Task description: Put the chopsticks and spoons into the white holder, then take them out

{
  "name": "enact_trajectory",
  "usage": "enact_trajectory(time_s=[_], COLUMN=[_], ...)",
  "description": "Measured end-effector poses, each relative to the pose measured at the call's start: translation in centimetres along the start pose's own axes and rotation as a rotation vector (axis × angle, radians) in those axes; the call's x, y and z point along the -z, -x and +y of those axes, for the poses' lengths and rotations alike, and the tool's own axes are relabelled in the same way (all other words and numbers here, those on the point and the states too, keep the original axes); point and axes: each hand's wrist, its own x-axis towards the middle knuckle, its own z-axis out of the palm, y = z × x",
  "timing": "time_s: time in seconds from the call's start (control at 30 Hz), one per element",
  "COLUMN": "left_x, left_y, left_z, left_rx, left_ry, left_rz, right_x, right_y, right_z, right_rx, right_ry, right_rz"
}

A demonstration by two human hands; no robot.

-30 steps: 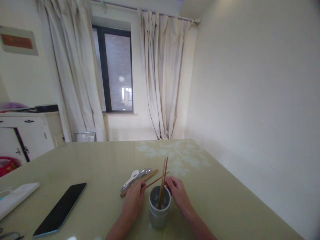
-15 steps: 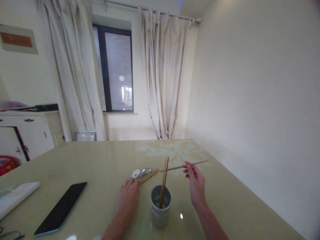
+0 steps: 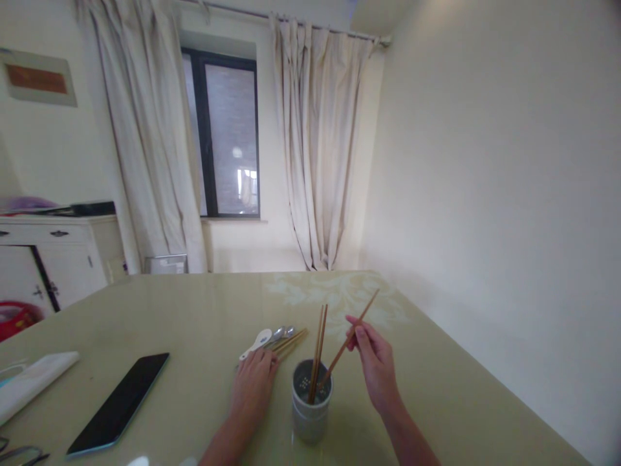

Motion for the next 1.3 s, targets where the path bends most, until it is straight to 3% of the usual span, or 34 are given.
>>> enact_trajectory(time_s=[0.17,0.4,0.53,0.73,0.83,1.3], left_x=[-1.3,-0.8,-0.2,-0.2,-0.1,0.7], left_y=[0.1,0.6,0.9,1.2,1.5,2.0], left_z=[0.2,2.3,3.3,4.3,5.0,5.9], left_rx=[-0.022,-0.039,-0.052,0.067,0.058,0.061], left_ry=[0.187,0.667,0.828,1.041,1.154,1.286], left_rz=[0.054,0.092,0.092,0.009,-0.044,-0.112], right_x=[-1.5,-2.5,-2.9,-3.0,-2.9,-3.2], right_y=[1.2,2.0,2.6,3.0,3.0,3.1], right_z=[0.9,3.7,4.9,3.2,2.4,2.8], right_rx=[-0.078,-0.228,-0.294,-0.19,-0.158,-0.232], right_ry=[0.035,0.058,0.078,-0.028,-0.033,0.015], right_rz=[-0.152,-0.162,-0.163,-0.232,-0.248,-0.265])
